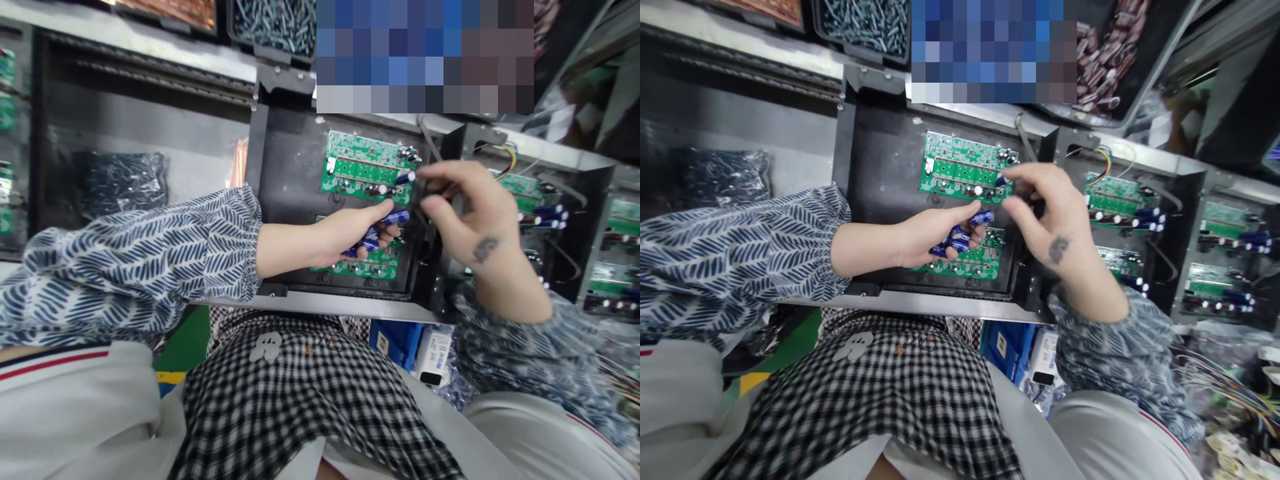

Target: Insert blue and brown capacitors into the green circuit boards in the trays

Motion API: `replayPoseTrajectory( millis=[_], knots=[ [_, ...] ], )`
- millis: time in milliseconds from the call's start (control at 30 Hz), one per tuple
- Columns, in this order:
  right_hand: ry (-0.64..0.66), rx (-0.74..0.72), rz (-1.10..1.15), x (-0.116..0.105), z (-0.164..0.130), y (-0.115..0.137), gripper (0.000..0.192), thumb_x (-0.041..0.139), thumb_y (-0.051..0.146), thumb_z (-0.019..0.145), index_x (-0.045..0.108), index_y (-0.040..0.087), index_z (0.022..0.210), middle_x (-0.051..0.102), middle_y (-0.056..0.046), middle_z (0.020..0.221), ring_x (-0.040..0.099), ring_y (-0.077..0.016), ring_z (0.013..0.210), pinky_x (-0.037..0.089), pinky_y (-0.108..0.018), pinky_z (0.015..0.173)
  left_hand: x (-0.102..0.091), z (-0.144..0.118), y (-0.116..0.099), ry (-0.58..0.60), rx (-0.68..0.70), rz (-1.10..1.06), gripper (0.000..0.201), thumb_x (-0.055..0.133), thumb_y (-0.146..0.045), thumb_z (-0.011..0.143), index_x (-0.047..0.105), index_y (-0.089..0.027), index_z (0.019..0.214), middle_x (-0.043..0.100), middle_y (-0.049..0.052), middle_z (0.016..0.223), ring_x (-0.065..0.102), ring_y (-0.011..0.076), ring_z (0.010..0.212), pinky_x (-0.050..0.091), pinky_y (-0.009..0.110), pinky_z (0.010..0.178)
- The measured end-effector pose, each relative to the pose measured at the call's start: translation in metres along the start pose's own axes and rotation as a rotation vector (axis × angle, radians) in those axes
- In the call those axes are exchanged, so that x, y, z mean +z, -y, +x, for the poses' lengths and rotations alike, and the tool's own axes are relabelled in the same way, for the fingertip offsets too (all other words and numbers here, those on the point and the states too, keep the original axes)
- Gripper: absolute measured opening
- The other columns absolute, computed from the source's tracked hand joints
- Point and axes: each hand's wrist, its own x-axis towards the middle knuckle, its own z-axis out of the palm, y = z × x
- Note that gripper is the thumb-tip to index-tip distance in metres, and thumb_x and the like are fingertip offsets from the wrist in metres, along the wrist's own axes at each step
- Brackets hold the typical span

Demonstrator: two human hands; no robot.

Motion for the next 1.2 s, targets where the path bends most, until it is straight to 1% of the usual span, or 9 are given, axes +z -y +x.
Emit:
replayPoseTrajectory(
  millis=[100,233,433,533,633,767,967,1067,1200],
  knots=[
    [0.116,-0.08,0.193,-0.007,-0.011,0.008,0.017,0.063,0.036,0.094,0.069,0.037,0.11,0.075,0.0,0.105,0.07,-0.0265,0.094,0.057,-0.046,0.084,0.0,0.001,0.003,-0.008,0.033,0.071,0.044,0.063,-0.05,0.096,0.064,-0.012,0.073,0.057,0.004,0.071,0.047,0.0081,0.06,0.027,0.018,0.049],
    [0.021,0.019,-0.025,-0.005,-0.009,-0.009,0.013,0.062,0.036,0.094,0.072,0.034,0.101,0.077,-0.003,0.1,0.068,-0.0316,0.098,0.054,-0.053,0.089,0.001,0.001,0.005,-0.009,0.068,0.127,0.047,0.062,-0.056,0.094,0.065,-0.014,0.073,0.057,0.004,0.071,0.051,0.0104,0.063,0.032,0.019,0.05],
    [0.029,0.252,-0.243,0.012,0.001,-0.026,0.013,0.061,0.038,0.091,0.065,0.027,0.097,0.074,-0.008,0.089,0.064,-0.0354,0.096,0.048,-0.059,0.092,0.006,0.001,0.0,-0.068,-0.03,0.076,0.027,0.052,-0.017,0.099,0.06,-0.011,0.074,0.06,0.005,0.074,0.051,0.0078,0.059,0.029,0.018,0.048],
    [0.031,0.277,-0.255,0.015,0.003,-0.023,0.009,0.061,0.037,0.091,0.061,0.028,0.092,0.073,-0.007,0.088,0.063,-0.034,0.096,0.047,-0.057,0.092,0.004,0.001,0.001,-0.061,-0.005,0.129,0.036,0.05,-0.028,0.103,0.064,-0.011,0.075,0.064,0.008,0.079,0.054,0.0095,0.063,0.031,0.019,0.049],
    [0.044,0.284,-0.269,0.016,0.003,-0.022,0.008,0.061,0.036,0.091,0.06,0.029,0.092,0.071,-0.007,0.087,0.062,-0.0334,0.096,0.047,-0.057,0.091,0.001,0.001,0.004,-0.031,0.063,0.214,0.042,0.052,-0.04,0.103,0.07,-0.011,0.077,0.058,0.004,0.074,0.052,0.0099,0.062,0.031,0.018,0.048],
    [0.046,0.273,-0.304,0.019,0.004,-0.023,0.014,0.06,0.041,0.093,0.061,0.027,0.092,0.068,-0.007,0.086,0.061,-0.0347,0.098,0.046,-0.061,0.091,0.0,-0.001,0.003,-0.003,0.07,0.256,0.036,0.056,-0.034,0.102,0.073,-0.012,0.079,0.05,0.001,0.069,0.048,0.0082,0.059,0.027,0.018,0.047],
    [0.046,0.239,-0.36,0.017,0.002,-0.007,0.025,0.055,0.048,0.098,0.065,0.028,0.088,0.07,-0.01,0.092,0.059,-0.0388,0.107,0.042,-0.065,0.095,0.002,0.0,0.001,-0.028,0.075,0.171,0.022,0.057,-0.022,0.101,0.063,-0.013,0.081,0.058,0.002,0.073,0.05,0.0069,0.06,0.028,0.016,0.047],
    [0.007,0.134,-0.223,0.009,-0.009,0.002,0.023,0.057,0.049,0.097,0.068,0.03,0.103,0.073,-0.009,0.104,0.062,-0.0357,0.104,0.048,-0.06,0.091,0.001,0.001,0.001,-0.014,0.086,0.14,0.022,0.058,-0.018,0.1,0.06,-0.013,0.079,0.056,0.001,0.071,0.047,0.0055,0.057,0.026,0.015,0.046],
    [0.105,0.009,0.056,0.002,-0.022,0.0,0.023,0.062,0.049,0.094,0.071,0.031,0.104,0.076,-0.002,0.097,0.068,-0.0263,0.085,0.056,-0.045,0.077,0.002,0.002,0.001,0.021,0.062,0.163,0.019,0.059,-0.013,0.096,0.06,-0.013,0.078,0.054,0.001,0.069,0.039,0.0047,0.051,0.024,0.016,0.045]
  ],
)
